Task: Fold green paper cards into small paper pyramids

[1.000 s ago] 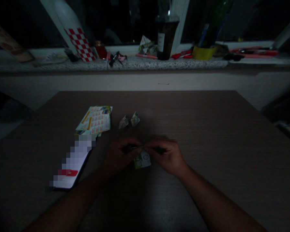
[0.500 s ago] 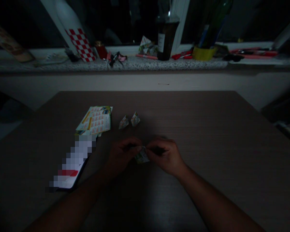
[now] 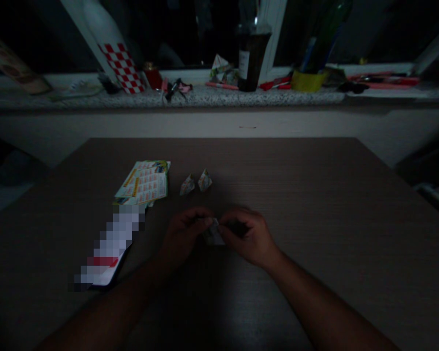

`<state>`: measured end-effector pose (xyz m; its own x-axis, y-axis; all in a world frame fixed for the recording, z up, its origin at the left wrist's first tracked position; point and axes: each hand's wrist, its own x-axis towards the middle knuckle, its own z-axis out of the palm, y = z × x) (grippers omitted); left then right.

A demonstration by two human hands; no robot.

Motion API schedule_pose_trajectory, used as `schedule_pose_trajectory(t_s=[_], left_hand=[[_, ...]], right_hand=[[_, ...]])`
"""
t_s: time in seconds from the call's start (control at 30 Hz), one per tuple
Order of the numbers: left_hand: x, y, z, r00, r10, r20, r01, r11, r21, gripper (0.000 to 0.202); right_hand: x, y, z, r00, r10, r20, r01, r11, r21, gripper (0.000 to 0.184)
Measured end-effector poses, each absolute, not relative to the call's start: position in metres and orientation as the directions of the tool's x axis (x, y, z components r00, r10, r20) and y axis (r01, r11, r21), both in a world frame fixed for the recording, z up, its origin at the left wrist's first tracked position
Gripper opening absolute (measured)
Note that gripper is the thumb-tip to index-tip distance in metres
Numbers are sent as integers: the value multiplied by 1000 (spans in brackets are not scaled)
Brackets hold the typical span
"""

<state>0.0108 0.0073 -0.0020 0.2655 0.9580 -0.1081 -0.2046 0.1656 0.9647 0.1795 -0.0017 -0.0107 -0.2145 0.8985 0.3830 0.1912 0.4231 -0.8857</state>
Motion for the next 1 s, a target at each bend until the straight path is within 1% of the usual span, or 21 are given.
schedule_pose_trajectory(t_s=[0.13, 0.3, 0.4, 0.6, 0.67, 0.7, 0.77, 0.8, 0.87, 1.0], left_hand=[[11, 8, -4, 191, 975, -110, -265, 159, 951, 15], [8, 10, -3, 141, 989, -51, -213, 80, 974, 15], [7, 8, -2, 148, 989, 29, -117, -11, 993, 12], [8, 5, -5, 238, 954, 181, 77, -204, 976, 11], [5, 6, -4, 287, 920, 268, 186, -327, 926, 9], [3, 7, -2, 320, 889, 327, 243, -410, 879, 7], [-2, 9, 2, 398, 798, 453, 321, -583, 746, 4], [-3, 9, 4, 434, 756, 490, 349, -642, 683, 4], [-6, 10, 7, 490, 696, 525, 386, -713, 585, 5], [-9, 11, 8, 550, 637, 540, 415, -769, 486, 8]], right_hand=[[180, -2, -13, -211, 929, 303, 258, 351, -900, 5], [180, -2, -17, -207, 943, 259, 291, 312, -904, 5], [179, -1, -18, -185, 937, 295, 286, 338, -897, 5], [180, -1, -13, -172, 877, 448, 253, 479, -841, 4], [181, -1, -10, -180, 857, 483, 248, 515, -821, 5], [181, -2, -9, -181, 848, 499, 249, 530, -810, 6], [182, -2, -8, -181, 826, 534, 264, 564, -783, 7], [182, -2, -8, -186, 811, 555, 272, 585, -764, 8], [184, -2, -7, -210, 773, 598, 290, 634, -717, 11], [186, 0, -5, -275, 693, 666, 323, 719, -615, 15]])
